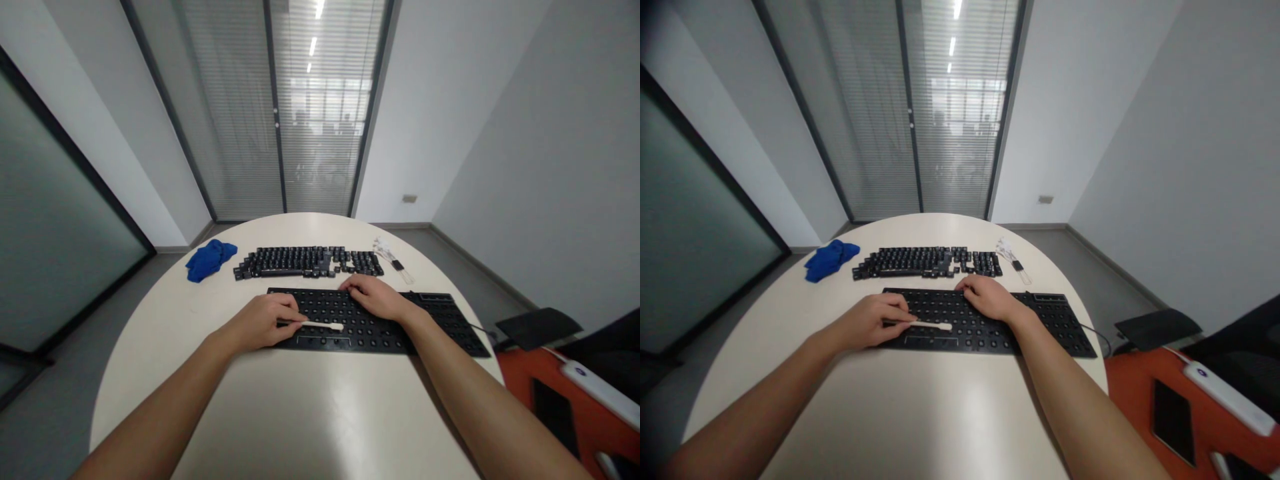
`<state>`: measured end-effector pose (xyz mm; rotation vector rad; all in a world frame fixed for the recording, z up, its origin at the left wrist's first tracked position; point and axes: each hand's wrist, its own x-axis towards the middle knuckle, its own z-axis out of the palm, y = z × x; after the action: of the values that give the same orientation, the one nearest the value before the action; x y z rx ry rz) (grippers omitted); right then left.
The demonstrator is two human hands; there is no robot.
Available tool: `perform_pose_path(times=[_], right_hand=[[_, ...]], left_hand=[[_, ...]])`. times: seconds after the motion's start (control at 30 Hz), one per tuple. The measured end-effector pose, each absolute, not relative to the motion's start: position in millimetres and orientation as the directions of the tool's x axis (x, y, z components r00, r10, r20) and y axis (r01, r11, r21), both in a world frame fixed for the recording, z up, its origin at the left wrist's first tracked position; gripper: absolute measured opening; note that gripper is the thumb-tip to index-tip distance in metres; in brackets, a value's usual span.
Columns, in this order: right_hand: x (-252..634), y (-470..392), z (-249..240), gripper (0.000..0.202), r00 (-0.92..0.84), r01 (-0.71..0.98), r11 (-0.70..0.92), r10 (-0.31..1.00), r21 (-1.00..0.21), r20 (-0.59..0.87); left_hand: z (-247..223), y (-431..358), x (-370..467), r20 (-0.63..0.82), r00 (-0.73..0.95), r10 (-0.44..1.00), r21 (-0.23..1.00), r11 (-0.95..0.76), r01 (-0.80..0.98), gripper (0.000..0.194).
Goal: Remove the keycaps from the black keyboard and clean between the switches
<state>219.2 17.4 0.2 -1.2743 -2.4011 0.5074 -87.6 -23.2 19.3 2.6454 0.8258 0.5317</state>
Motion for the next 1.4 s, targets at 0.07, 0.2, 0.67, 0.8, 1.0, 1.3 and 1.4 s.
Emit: perform_pose_path(times=[0.07, 0.2, 0.67, 0.8, 1.0, 1.3, 1.4], right_hand=[[219, 17, 1, 0.028, -0.518, 0.708, 0.522, 0.842, -0.475, 0.153], [218, 17, 1, 0.028, -0.518, 0.707, 0.523, 0.841, -0.476, 0.156], [218, 17, 0, 0.028, -0.508, 0.716, 0.515, 0.847, -0.471, 0.153], [218, 16, 1, 0.028, -0.510, 0.713, 0.516, 0.846, -0.475, 0.154], [217, 15, 2, 0.027, -0.508, 0.711, 0.513, 0.847, -0.481, 0.153], [218, 16, 1, 0.028, -0.513, 0.708, 0.520, 0.844, -0.478, 0.159], [218, 16, 1, 0.028, -0.510, 0.711, 0.517, 0.846, -0.477, 0.157]], left_hand=[[18, -20, -91, 0.250, 0.751, 0.611, 0.412, -0.769, 0.489, 0.021], [16, -14, -98, 0.241, 0.719, 0.652, 0.404, -0.741, 0.536, 0.020], [13, -6, -108, 0.268, 0.591, 0.761, 0.391, -0.646, 0.655, 0.021], [13, -5, -110, 0.258, 0.575, 0.776, 0.402, -0.628, 0.667, 0.022], [13, -5, -110, 0.261, 0.588, 0.766, 0.426, -0.638, 0.641, 0.022], [10, -6, -109, 0.259, 0.675, 0.691, 0.464, -0.702, 0.540, 0.022], [12, -8, -108, 0.251, 0.694, 0.675, 0.456, -0.715, 0.530, 0.022]])
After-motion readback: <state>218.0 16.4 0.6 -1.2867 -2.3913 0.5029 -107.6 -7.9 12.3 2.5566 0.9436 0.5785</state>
